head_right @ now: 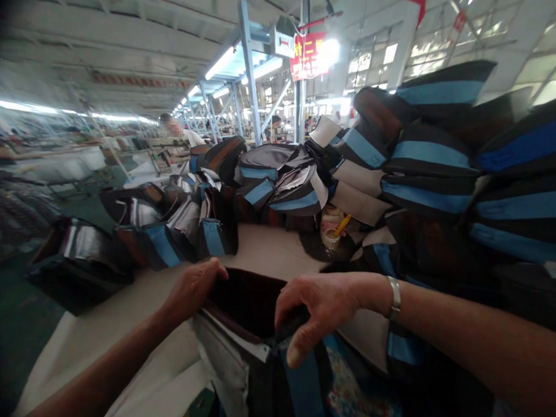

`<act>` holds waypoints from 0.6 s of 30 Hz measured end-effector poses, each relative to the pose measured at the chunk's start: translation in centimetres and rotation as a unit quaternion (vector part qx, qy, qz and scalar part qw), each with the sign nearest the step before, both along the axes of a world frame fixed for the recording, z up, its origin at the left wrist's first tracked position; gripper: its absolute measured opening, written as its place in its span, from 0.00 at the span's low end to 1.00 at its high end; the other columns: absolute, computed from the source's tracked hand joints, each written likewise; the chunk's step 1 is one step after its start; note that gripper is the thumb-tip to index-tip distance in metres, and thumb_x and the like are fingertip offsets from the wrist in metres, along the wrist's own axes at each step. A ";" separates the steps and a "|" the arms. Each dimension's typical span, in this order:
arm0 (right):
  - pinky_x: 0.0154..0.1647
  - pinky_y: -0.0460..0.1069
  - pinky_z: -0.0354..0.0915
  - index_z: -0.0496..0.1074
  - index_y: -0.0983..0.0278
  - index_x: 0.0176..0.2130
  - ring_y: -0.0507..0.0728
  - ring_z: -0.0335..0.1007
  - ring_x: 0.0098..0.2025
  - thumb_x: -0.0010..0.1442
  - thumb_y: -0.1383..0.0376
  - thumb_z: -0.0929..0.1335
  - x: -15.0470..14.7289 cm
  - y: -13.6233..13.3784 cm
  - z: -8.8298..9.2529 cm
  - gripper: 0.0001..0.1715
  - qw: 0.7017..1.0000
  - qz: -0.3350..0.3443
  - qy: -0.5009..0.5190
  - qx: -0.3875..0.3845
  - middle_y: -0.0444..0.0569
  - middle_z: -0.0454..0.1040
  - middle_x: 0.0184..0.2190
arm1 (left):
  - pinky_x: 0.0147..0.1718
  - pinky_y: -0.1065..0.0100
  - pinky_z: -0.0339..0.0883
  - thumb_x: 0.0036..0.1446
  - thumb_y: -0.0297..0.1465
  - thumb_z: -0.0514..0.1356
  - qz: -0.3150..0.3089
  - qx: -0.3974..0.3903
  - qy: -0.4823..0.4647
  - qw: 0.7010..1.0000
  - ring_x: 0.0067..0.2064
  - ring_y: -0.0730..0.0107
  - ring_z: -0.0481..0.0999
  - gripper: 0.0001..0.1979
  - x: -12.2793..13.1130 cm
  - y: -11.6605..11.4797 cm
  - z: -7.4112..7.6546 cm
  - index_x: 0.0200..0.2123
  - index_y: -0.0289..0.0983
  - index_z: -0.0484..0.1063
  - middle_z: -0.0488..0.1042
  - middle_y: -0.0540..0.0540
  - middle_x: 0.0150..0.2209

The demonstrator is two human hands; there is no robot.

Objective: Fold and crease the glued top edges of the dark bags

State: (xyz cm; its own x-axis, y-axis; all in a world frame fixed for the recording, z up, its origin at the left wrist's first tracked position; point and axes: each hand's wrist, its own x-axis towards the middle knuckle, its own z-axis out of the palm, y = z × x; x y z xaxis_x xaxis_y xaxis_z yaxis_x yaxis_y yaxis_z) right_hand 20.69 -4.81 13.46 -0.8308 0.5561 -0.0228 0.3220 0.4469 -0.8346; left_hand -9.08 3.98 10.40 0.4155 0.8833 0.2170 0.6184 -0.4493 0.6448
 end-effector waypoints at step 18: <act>0.38 0.45 0.59 0.72 0.68 0.34 0.50 0.62 0.34 0.60 0.57 0.73 -1.5 -3.0 -0.2 0.16 0.987 -0.095 0.125 0.035 0.44 0.69 0.31 | 0.31 0.71 0.58 0.56 0.41 0.67 -0.323 -0.255 -0.027 0.911 0.32 0.73 0.64 0.16 4.4 -7.0 5.7 0.36 0.32 0.75 0.69 0.51 0.30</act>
